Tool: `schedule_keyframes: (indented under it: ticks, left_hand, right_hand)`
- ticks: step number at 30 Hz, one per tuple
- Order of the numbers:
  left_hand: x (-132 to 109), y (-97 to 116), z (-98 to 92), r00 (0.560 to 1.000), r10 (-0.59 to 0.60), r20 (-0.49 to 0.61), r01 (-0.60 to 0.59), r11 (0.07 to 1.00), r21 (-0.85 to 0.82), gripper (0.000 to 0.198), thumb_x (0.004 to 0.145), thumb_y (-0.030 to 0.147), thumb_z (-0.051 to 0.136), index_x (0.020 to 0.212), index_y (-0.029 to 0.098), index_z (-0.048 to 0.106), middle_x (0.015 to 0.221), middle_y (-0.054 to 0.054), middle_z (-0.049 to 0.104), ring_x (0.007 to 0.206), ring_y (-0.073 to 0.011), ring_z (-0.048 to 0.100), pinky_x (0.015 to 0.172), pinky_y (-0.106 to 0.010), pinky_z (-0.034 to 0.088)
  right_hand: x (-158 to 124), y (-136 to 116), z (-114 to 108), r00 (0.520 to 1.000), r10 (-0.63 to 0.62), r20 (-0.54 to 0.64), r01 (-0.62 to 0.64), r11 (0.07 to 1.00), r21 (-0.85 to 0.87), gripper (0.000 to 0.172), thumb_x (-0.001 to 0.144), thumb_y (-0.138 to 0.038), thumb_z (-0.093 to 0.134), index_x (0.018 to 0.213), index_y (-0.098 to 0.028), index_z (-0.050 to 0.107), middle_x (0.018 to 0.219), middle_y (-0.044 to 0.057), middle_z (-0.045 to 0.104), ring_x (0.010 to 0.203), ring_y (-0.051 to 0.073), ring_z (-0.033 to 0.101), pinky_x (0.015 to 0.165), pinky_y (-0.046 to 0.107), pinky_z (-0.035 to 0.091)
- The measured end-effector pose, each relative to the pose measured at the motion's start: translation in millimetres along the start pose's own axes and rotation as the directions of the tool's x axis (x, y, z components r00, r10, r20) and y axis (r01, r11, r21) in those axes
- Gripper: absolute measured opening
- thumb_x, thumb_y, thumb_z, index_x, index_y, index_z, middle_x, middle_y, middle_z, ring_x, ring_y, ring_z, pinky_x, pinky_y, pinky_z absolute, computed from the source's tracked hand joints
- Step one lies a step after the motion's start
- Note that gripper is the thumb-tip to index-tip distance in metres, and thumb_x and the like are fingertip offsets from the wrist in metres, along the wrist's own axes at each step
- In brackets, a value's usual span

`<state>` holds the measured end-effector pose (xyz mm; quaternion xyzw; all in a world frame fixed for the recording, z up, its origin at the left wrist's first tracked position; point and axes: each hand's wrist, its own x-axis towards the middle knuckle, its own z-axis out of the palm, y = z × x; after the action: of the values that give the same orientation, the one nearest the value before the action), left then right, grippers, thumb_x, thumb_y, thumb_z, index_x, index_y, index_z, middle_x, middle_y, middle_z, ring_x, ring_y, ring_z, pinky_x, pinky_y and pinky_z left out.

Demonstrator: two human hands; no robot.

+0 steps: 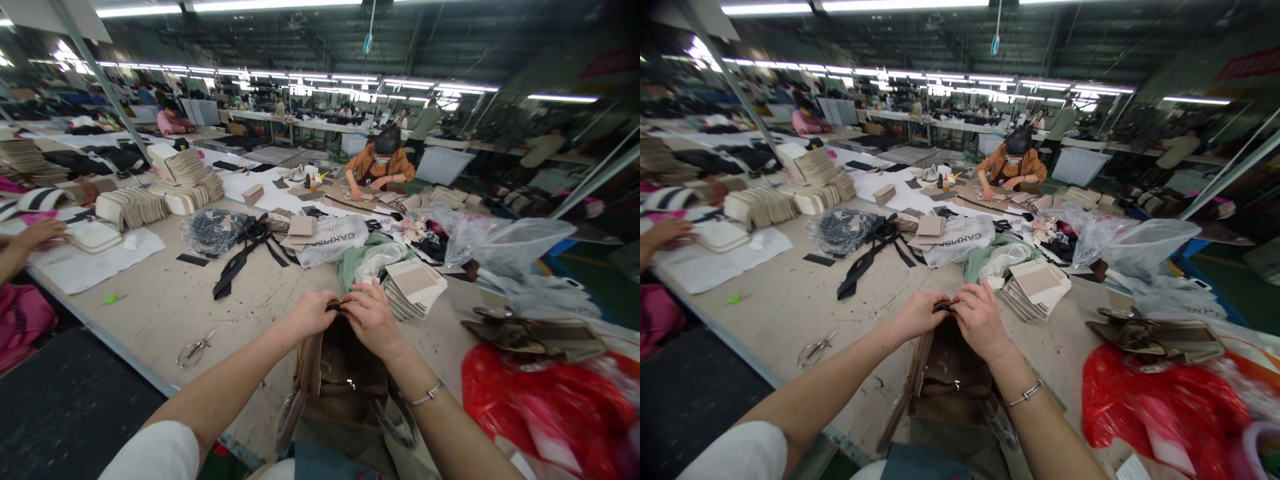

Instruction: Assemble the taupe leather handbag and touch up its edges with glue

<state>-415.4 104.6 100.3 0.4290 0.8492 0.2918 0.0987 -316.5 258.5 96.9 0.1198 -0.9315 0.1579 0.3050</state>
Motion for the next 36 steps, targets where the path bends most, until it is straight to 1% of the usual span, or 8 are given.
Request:
schedule_keyframes:
  ticks: [3,7,11,14,17,21,29,36]
  left_hand:
    - [-0.2,0.2,-0.7,1.0,0.026,-0.007,-0.026,1.0,0.005,0.027,0.077,0.019,0.054,0.099,0.02,0.069,0.092,-0.003,0.073,0.082,-0.0198,0.067,0.075,-0.028,0.05]
    - [-0.9,-0.9,0.0,0.999,0.032,-0.006,-0.032,0.999,-0.028,0.026,0.077,0.019,0.056,0.099,0.019,0.07,0.093,-0.003,0.073,0.081,-0.0188,0.067,0.075,-0.027,0.05]
    - [-1.1,-3.2,1.3,1.0,0.012,-0.006,-0.012,0.998,-0.057,0.025,0.079,0.021,0.058,0.1,0.019,0.07,0.093,-0.003,0.074,0.083,-0.0184,0.067,0.076,-0.026,0.05]
    - [-0.3,-4.4,1.6,1.0,0.025,0.018,-0.024,0.998,-0.061,0.021,0.081,0.022,0.059,0.097,0.021,0.071,0.092,-0.001,0.074,0.081,-0.0166,0.067,0.076,-0.024,0.049]
    - [1.2,-3.6,0.7,0.998,0.052,0.045,-0.052,0.999,-0.018,0.019,0.084,0.022,0.057,0.094,0.023,0.072,0.091,0.0,0.074,0.082,-0.0158,0.067,0.077,-0.023,0.048]
    - [3.0,-1.3,-0.2,0.996,0.063,0.069,-0.067,0.996,0.053,0.021,0.086,0.021,0.054,0.095,0.023,0.073,0.092,-0.001,0.074,0.084,-0.0166,0.067,0.078,-0.023,0.048]
    - [3.9,-3.1,3.0,0.991,0.109,0.079,-0.12,0.981,0.149,0.022,0.088,0.021,0.051,0.094,0.023,0.071,0.091,-0.002,0.074,0.084,-0.0171,0.067,0.077,-0.022,0.048]
    - [4.7,6.3,-7.0,0.972,0.126,0.199,-0.184,0.934,0.305,0.019,0.089,0.023,0.05,0.088,0.018,0.069,0.083,-0.006,0.073,0.075,-0.0195,0.067,0.067,-0.025,0.047]
  right_hand:
    - [2.4,-0.9,1.1,1.0,0.017,0.014,-0.017,1.0,-0.012,0.012,0.084,-0.015,0.06,0.085,-0.023,0.068,0.094,0.004,0.068,0.111,0.024,0.05,0.111,0.057,0.023]
    - [5.8,-5.3,0.2,0.999,0.012,0.031,-0.011,0.999,-0.041,0.016,0.085,-0.011,0.054,0.081,-0.021,0.066,0.091,0.004,0.067,0.112,0.023,0.05,0.111,0.056,0.024]
    - [5.5,-5.5,-0.5,0.997,-0.022,0.07,0.024,0.999,-0.026,0.019,0.088,-0.01,0.048,0.083,-0.02,0.064,0.094,0.005,0.065,0.112,0.023,0.049,0.112,0.057,0.023]
    - [4.4,-1.4,0.2,0.995,-0.054,0.086,0.054,0.999,0.001,0.02,0.088,-0.01,0.046,0.083,-0.02,0.062,0.095,0.006,0.064,0.111,0.024,0.048,0.111,0.056,0.025]
    - [3.9,2.2,1.2,0.994,-0.068,0.087,0.066,0.998,0.021,0.019,0.088,-0.01,0.045,0.083,-0.019,0.061,0.096,0.007,0.063,0.11,0.024,0.047,0.11,0.055,0.028]
    - [3.4,2.5,1.8,0.996,-0.05,0.079,0.049,0.999,0.019,0.019,0.087,-0.01,0.045,0.084,-0.019,0.061,0.096,0.008,0.062,0.109,0.023,0.047,0.108,0.053,0.031]
    - [2.7,0.7,0.8,0.998,-0.023,0.058,0.023,1.0,-0.006,0.017,0.088,-0.011,0.046,0.085,-0.017,0.061,0.095,0.009,0.063,0.109,0.023,0.047,0.108,0.049,0.033]
    - [1.2,0.0,2.2,0.999,-0.035,0.042,0.036,0.999,-0.025,0.016,0.088,-0.011,0.046,0.086,-0.015,0.061,0.096,0.01,0.062,0.109,0.024,0.047,0.107,0.049,0.033]
